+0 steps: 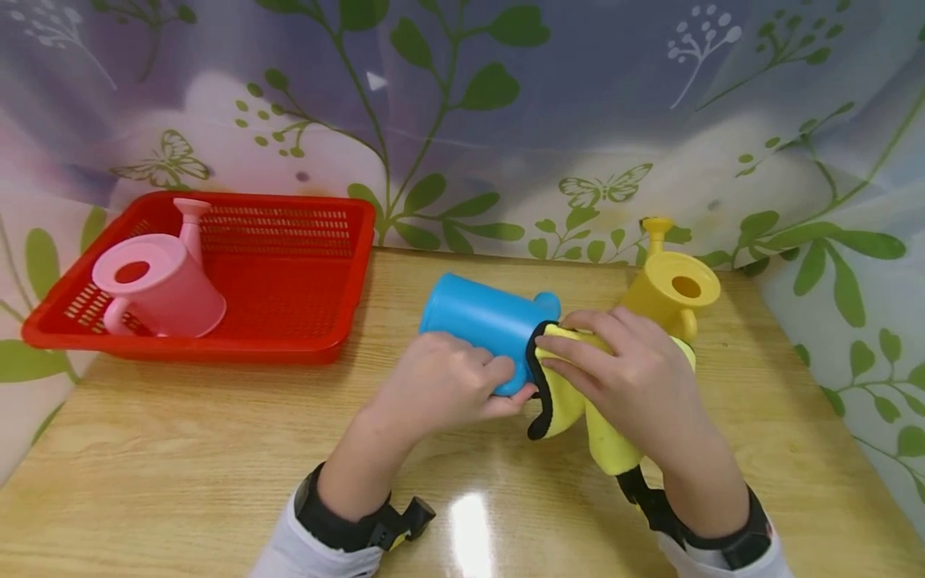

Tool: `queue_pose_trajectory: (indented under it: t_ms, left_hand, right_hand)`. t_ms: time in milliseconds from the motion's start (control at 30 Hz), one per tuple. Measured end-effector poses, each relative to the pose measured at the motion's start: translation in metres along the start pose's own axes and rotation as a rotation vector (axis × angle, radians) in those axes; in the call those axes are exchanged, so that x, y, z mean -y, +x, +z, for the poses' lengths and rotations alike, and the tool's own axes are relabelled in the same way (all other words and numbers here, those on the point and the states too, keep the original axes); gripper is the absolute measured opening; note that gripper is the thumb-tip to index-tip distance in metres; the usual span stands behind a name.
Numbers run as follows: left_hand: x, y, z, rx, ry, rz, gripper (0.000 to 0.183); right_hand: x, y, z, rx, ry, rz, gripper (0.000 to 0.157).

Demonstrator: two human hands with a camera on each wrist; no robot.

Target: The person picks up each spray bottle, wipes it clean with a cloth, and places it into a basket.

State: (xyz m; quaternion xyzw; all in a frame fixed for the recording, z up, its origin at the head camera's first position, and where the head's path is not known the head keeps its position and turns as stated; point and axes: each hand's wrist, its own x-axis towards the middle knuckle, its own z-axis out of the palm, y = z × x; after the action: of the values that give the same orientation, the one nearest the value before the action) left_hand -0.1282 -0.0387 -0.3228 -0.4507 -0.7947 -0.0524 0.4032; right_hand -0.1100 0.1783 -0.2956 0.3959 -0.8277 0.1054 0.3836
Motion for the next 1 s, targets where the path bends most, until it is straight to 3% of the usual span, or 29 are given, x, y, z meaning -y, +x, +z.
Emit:
queue_pose_trajectory:
  t_ms: [100, 367, 1000]
  left_hand:
    - [-0.001, 0.002, -0.001, -0.005, 0.01, 0.004, 0.043]
    - [-0.003, 0.003, -0.001, 0.007, 0.029, 0.0, 0.041]
    - [-0.006, 0.001, 0.002, -0.038, 0.046, 0.0, 0.042]
  right_hand:
    - [0.002, 0.002, -0.003, 0.043, -0.008, 0.011, 0.019]
    - [0.009, 0.024, -0.003, 0.151, -0.041, -0.061, 0.025]
    - [-0.001, 0.061, 0.01, 0.317, 0.022, -0.209, 0.004]
